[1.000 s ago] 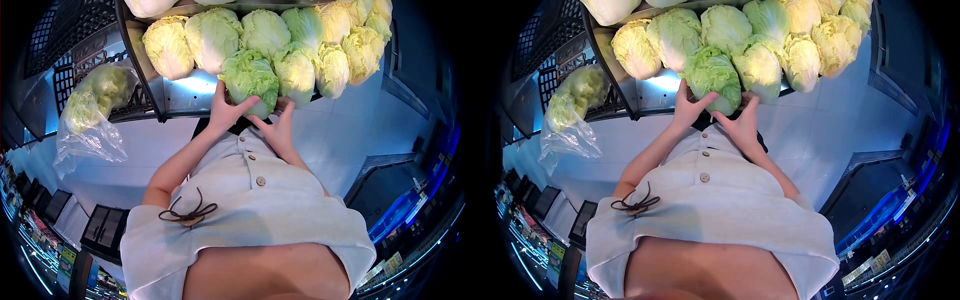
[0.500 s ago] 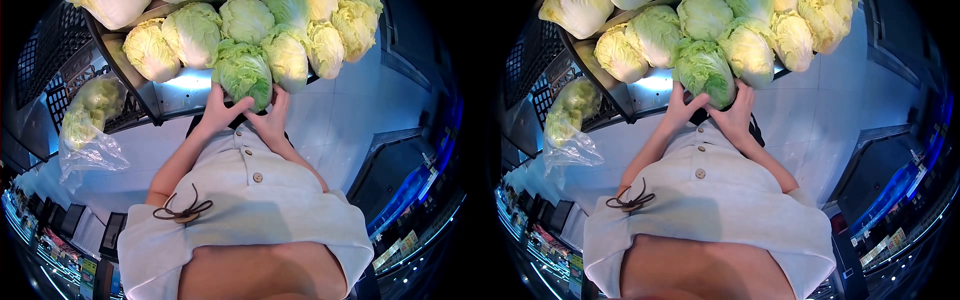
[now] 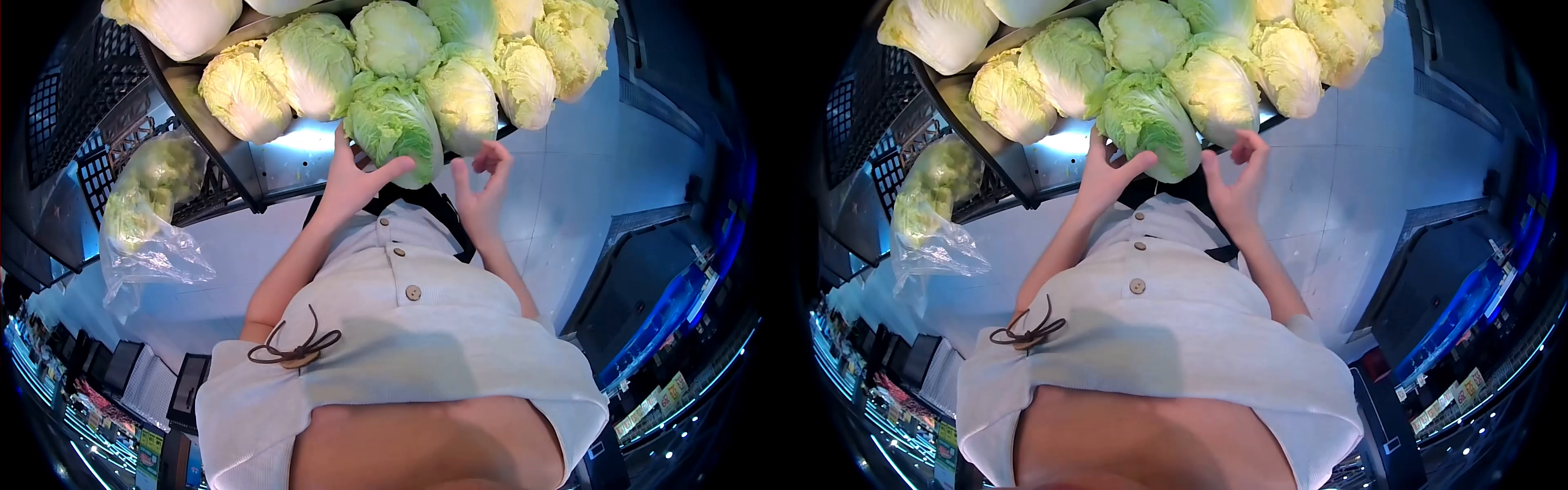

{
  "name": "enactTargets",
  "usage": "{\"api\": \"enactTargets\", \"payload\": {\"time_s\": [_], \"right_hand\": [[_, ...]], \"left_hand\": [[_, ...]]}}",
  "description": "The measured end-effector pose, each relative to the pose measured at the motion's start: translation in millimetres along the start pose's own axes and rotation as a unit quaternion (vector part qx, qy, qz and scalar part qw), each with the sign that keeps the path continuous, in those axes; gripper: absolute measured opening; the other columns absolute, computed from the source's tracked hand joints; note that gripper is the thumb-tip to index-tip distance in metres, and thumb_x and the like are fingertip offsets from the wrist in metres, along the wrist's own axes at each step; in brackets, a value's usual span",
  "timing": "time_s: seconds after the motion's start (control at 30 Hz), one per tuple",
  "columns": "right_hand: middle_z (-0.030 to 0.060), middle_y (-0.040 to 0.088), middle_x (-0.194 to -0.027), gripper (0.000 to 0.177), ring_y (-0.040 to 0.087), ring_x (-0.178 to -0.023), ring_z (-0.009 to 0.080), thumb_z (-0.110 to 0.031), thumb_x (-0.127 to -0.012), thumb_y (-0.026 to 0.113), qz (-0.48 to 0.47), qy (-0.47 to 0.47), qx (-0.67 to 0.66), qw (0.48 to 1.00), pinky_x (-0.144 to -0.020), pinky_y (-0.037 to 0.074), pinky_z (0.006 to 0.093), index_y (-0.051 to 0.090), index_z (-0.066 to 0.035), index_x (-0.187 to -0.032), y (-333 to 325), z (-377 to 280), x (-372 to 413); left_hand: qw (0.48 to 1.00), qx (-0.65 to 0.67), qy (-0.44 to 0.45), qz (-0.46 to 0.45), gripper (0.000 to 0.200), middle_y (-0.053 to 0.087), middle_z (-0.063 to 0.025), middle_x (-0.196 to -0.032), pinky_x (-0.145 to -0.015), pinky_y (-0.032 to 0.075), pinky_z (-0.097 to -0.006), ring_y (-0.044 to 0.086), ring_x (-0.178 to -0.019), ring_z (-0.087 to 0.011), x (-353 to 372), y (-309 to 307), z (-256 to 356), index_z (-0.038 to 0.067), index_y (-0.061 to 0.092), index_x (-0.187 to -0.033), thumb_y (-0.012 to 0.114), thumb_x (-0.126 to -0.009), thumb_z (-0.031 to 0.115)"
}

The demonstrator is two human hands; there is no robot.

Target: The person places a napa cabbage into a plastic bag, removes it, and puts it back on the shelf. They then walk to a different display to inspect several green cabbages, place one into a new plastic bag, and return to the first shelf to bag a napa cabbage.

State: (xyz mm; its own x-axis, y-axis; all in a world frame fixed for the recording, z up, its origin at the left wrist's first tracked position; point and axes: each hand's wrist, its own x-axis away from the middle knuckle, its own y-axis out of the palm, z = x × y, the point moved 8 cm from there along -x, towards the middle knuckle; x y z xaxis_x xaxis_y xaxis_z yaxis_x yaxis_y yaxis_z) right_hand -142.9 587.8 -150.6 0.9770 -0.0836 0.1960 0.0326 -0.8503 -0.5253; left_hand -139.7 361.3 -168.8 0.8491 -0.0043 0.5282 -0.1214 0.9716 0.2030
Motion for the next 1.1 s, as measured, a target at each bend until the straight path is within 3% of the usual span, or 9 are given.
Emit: {"api": "enactTargets", "payload": {"time_s": [0.13, 0.23, 0.3, 0.37, 0.47, 0.67, 0.77, 0.9, 1.1], "right_hand": [[0.0206, 0.039, -0.124, 0.092, 0.041, -0.114, 0.0354, -0.024, -0.07, 0.084, 0.028, -0.136, 0.14, 0.98, -0.101, 0.035, 0.0442, 0.03, 0.002, -0.139, -15, -8, -30], [0.0227, 0.036, -0.128, 0.095, 0.037, -0.12, 0.039, -0.021, -0.068, 0.084, 0.048, -0.166, 0.178, 0.969, -0.105, 0.031, 0.0474, 0.026, 0.003, -0.141, -8, -5, -30], [0.0219, 0.035, -0.134, 0.1, 0.036, -0.121, 0.0351, -0.021, -0.067, 0.086, 0.073, -0.155, 0.168, 0.971, -0.105, 0.033, 0.045, 0.024, 0.005, -0.142, -7, -4, -28], [0.0215, 0.035, -0.135, 0.102, 0.036, -0.122, 0.0358, -0.022, -0.066, 0.086, 0.093, -0.133, 0.144, 0.976, -0.105, 0.033, 0.0456, 0.024, 0.005, -0.142, -5, 11, -24], [0.0212, 0.037, -0.136, 0.103, 0.037, -0.126, 0.0368, -0.024, -0.065, 0.088, 0.079, -0.084, 0.095, 0.989, -0.108, 0.031, 0.0459, 0.026, 0.004, -0.142, 0, 27, -26], [0.018, 0.046, -0.13, 0.102, 0.038, -0.122, 0.0362, -0.034, -0.063, 0.086, 0.07, -0.067, 0.096, 0.991, -0.107, 0.022, 0.0473, 0.031, -0.002, -0.143, -3, 29, -31], [0.0168, 0.048, -0.128, 0.103, 0.039, -0.122, 0.0342, -0.034, -0.06, 0.086, 0.09, -0.071, 0.097, 0.989, -0.108, 0.02, 0.0479, 0.033, -0.003, -0.143, -2, 32, -31], [0.0159, 0.051, -0.124, 0.104, 0.043, -0.119, 0.0314, -0.036, -0.057, 0.085, 0.089, -0.077, 0.089, 0.989, -0.11, 0.017, 0.0505, 0.035, -0.003, -0.142, -6, 31, -34], [0.0169, 0.051, -0.122, 0.107, 0.042, -0.12, 0.032, -0.046, -0.055, 0.083, 0.0, -0.061, 0.114, 0.992, -0.113, 0.009, 0.055, 0.037, -0.001, -0.141, -17, 31, -38]], "left_hand": [[0.999, -0.001, -0.032, 0.018, 0.111, 0.034, -0.0239, -0.145, -0.105, 0.044, -0.0459, 0.042, -0.133, -0.035, 5, -10, -1, -0.003, 0.014, -0.151, 0.087, -0.073, 0.026], [0.976, -0.197, -0.066, 0.061, 0.105, 0.033, -0.0263, -0.146, -0.103, 0.045, -0.045, 0.045, -0.131, -0.0355, 21, -33, 18, -0.002, 0.022, -0.15, 0.087, -0.073, 0.027], [0.893, -0.439, 0.09, 0.049, 0.095, 0.037, -0.0238, -0.146, -0.102, 0.046, -0.045, 0.047, -0.13, -0.0333, 39, -31, 82, 0.004, 0.032, -0.15, 0.086, -0.075, 0.027], [0.827, -0.514, 0.218, 0.066, 0.084, 0.041, -0.0212, -0.145, -0.102, 0.046, -0.0434, 0.048, -0.13, -0.0319, 39, -19, 139, 0.01, 0.04, -0.147, 0.083, -0.076, 0.022], [0.728, -0.574, 0.37, -0.06, 0.084, 0.046, -0.0166, -0.141, -0.101, 0.046, -0.0413, 0.049, -0.127, -0.0337, 12, 39, 178, 0.011, 0.039, -0.146, 0.082, -0.075, 0.019], [0.595, -0.598, 0.422, -0.331, 0.093, 0.044, -0.0125, -0.145, -0.107, 0.042, -0.0421, 0.045, -0.131, -0.0332, -60, 132, 149, 0.012, 0.038, -0.147, 0.084, -0.066, 0.018], [0.522, -0.65, 0.401, -0.38, 0.098, 0.044, -0.012, -0.145, -0.109, 0.041, -0.0406, 0.044, -0.132, -0.0317, -74, 142, 135, 0.012, 0.035, -0.149, 0.084, -0.063, 0.017], [0.486, -0.659, 0.414, -0.397, 0.098, 0.049, -0.0105, -0.14, -0.107, 0.044, -0.0411, 0.047, -0.128, -0.0314, -81, 149, 130, 0.011, 0.038, -0.147, 0.084, -0.061, 0.018], [0.505, -0.643, 0.359, -0.451, 0.079, 0.058, -0.0135, -0.127, -0.101, 0.047, -0.0408, 0.051, -0.12, -0.0322, -92, 159, 134, 0.005, 0.052, -0.136, 0.081, -0.065, 0.024]]}}
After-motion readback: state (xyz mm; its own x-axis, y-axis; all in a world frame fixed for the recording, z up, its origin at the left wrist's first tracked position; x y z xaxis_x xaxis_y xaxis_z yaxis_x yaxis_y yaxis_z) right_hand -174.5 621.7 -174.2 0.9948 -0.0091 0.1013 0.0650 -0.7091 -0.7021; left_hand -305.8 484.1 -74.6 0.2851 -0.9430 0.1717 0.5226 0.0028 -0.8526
